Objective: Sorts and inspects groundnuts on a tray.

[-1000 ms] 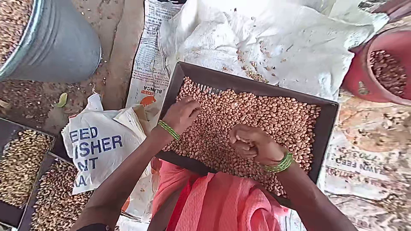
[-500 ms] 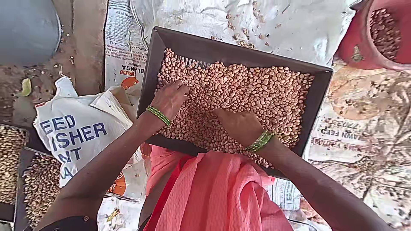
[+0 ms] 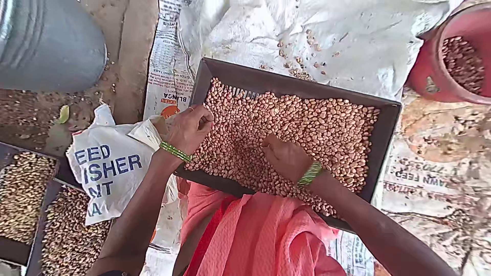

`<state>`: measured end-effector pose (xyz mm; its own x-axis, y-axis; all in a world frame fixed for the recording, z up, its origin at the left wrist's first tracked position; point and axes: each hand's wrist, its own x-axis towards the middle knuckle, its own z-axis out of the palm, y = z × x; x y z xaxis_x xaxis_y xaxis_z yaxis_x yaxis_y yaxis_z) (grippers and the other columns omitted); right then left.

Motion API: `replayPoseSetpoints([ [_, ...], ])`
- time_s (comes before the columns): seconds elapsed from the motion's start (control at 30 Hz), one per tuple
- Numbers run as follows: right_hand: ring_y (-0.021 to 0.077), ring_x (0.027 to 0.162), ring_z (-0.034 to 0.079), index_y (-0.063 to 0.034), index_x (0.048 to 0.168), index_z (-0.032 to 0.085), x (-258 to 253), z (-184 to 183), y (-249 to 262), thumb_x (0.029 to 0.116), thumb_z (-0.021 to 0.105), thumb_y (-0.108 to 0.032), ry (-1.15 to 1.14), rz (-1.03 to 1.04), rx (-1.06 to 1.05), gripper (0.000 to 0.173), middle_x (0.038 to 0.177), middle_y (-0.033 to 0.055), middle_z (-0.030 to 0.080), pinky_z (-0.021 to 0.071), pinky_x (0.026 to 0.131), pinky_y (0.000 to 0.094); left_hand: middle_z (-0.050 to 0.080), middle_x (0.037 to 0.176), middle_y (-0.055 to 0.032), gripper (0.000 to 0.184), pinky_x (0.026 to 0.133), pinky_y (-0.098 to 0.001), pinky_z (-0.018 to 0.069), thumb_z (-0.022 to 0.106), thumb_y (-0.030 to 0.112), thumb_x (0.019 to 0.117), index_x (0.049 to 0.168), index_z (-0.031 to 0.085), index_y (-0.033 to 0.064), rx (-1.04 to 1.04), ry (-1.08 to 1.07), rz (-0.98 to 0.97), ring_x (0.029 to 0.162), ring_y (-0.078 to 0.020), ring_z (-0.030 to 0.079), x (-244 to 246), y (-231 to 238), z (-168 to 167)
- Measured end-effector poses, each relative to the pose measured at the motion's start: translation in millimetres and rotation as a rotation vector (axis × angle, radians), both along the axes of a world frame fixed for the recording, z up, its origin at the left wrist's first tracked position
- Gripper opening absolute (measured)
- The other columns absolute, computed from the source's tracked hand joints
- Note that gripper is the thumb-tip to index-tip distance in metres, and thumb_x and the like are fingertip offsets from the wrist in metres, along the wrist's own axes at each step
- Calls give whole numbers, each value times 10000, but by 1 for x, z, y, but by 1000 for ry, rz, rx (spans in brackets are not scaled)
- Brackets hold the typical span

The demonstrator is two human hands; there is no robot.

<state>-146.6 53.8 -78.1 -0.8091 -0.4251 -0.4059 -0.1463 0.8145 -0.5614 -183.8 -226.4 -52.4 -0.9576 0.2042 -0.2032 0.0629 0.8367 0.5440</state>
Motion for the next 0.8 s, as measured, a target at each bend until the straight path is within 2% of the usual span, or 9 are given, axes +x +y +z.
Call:
replayPoseSetpoints([
  [0.1, -16, 420, 352, -117, 1035, 592, -3, 5, 8, 1023, 441, -146, -462, -354, -750, 154, 581, -82, 450, 302, 394, 146, 715, 1007, -73, 155, 786, -312, 592, 687, 149, 955, 1067, 718, 47, 256, 50, -138, 847, -123, 692, 9, 14, 16],
  [0.2, -60, 412, 369, -133, 1013, 627, -5, 2, 4, 1073, 268, -275, -778, -514, -1037, 391, 639, -77, 579, 298, 377, 94, 707, 1072, -36, 253, 774, -207, 596, 691, 227, 976, 1153, 706, 47, 445, 94, -268, 873, -52, 684, 7, 34, 28],
  [0.3, -36, 398, 340, -131, 906, 607, -5, -2, -6, 1127, 210, -406, -834, -645, -1054, 531, 665, -56, 591, 277, 369, 111, 700, 1060, -128, 168, 808, -368, 575, 618, 139, 1019, 1112, 723, 47, 184, 124, -250, 888, -211, 687, -4, 47, 15],
  [0.4, -11, 387, 316, -154, 704, 491, -8, 3, -6, 1134, 274, -340, -735, -752, -1052, 516, 561, -63, 469, 275, 374, 126, 682, 1148, -214, 197, 907, -558, 548, 608, 139, 1033, 1142, 710, 11, -71, -19, -274, 1040, -383, 688, -15, 62, -16],
  [0.53, 33, 410, 357, -139, 724, 530, -23, -4, 27, 1101, 419, -384, -117, -644, -671, 463, 536, -63, 417, 320, 400, 197, 653, 1272, -224, 248, 949, -577, 534, 583, 193, 1052, 1208, 685, 29, -211, -106, -284, 1165, -412, 653, -18, 72, -32],
  [0.6, 189, 566, 532, -45, 879, 627, -38, -4, 39, 1098, 448, -372, 146, -501, -332, 433, 665, 60, 546, 441, 549, 401, 664, 1270, -211, 242, 945, -571, 539, 593, 188, 1040, 1193, 691, 28, -166, -138, -232, 1141, -388, 669, -19, 69, -30],
  [0.67, 421, 738, 690, -13, 1154, 670, -49, -2, 37, 1099, 471, -273, 260, -346, -88, 332, 835, 218, 691, 525, 657, 619, 705, 1094, -202, 170, 854, -550, 570, 650, 116, 981, 1084, 708, -7, -31, -40, -151, 956, -351, 709, -20, 58, -28],
  [0.73, 497, 760, 708, -44, 1281, 647, -54, -6, 24, 1090, 466, -211, 366, -196, 119, 311, 909, 253, 723, 534, 624, 646, 698, 1059, -197, 150, 811, -518, 578, 648, 74, 973, 1090, 701, -5, 24, 45, -78, 886, -324, 701, -23, 43, -17],
  [0.8, 490, 766, 703, -30, 1298, 596, -59, -8, 11, 1111, 428, -217, 359, -66, 308, 313, 944, 253, 710, 532, 603, 598, 681, 1072, -192, 158, 774, -498, 575, 626, 82, 996, 1126, 683, 14, 9, 145, -49, 868, -317, 684, -25, 27, -8],
])
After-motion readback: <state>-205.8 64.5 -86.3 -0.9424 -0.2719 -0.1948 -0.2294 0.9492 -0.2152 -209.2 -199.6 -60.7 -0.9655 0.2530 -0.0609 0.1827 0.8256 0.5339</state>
